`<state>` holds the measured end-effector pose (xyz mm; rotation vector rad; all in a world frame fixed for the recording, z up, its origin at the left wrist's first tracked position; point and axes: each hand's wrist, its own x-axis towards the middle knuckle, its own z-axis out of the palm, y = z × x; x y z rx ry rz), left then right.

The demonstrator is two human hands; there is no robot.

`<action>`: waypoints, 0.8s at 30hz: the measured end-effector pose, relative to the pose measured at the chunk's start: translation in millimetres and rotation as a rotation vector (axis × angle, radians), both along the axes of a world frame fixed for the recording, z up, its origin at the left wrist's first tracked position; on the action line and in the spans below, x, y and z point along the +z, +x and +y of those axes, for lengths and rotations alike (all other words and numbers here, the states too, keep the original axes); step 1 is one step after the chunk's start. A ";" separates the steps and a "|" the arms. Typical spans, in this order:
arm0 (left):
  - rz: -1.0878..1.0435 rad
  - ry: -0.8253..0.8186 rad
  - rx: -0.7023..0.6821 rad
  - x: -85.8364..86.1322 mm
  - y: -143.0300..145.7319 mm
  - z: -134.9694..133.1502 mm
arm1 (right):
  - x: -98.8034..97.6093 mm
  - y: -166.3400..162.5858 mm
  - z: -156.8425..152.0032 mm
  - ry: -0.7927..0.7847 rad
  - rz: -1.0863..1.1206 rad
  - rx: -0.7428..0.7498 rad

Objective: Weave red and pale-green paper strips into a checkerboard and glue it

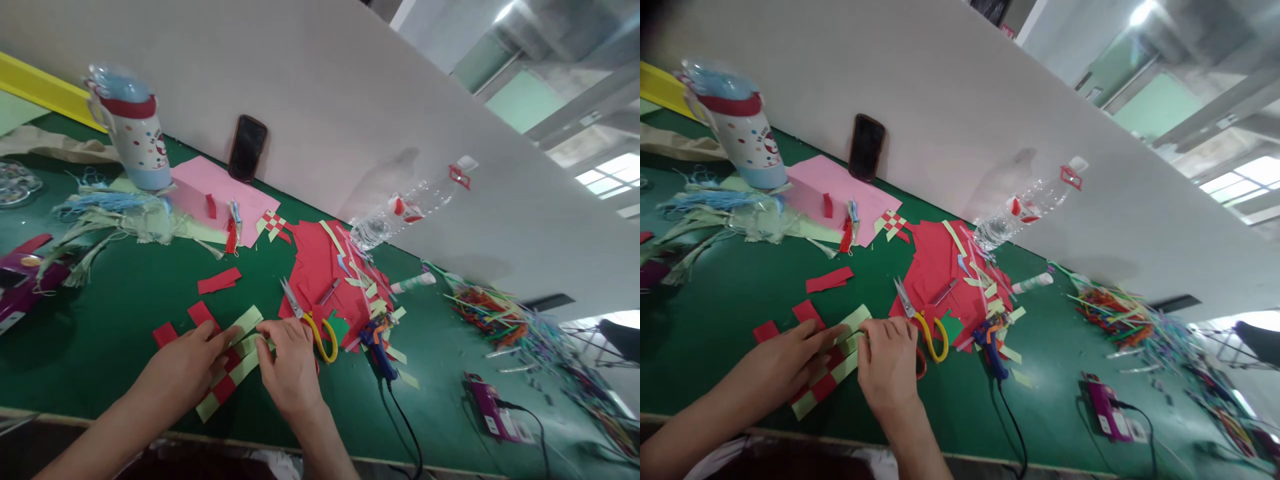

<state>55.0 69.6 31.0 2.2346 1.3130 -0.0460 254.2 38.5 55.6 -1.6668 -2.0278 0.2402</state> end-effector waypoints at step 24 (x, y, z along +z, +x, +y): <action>-0.506 0.450 0.173 13.1 -23.2 5.1 | 29.9 5.9 19.0 0.029 0.443 0.186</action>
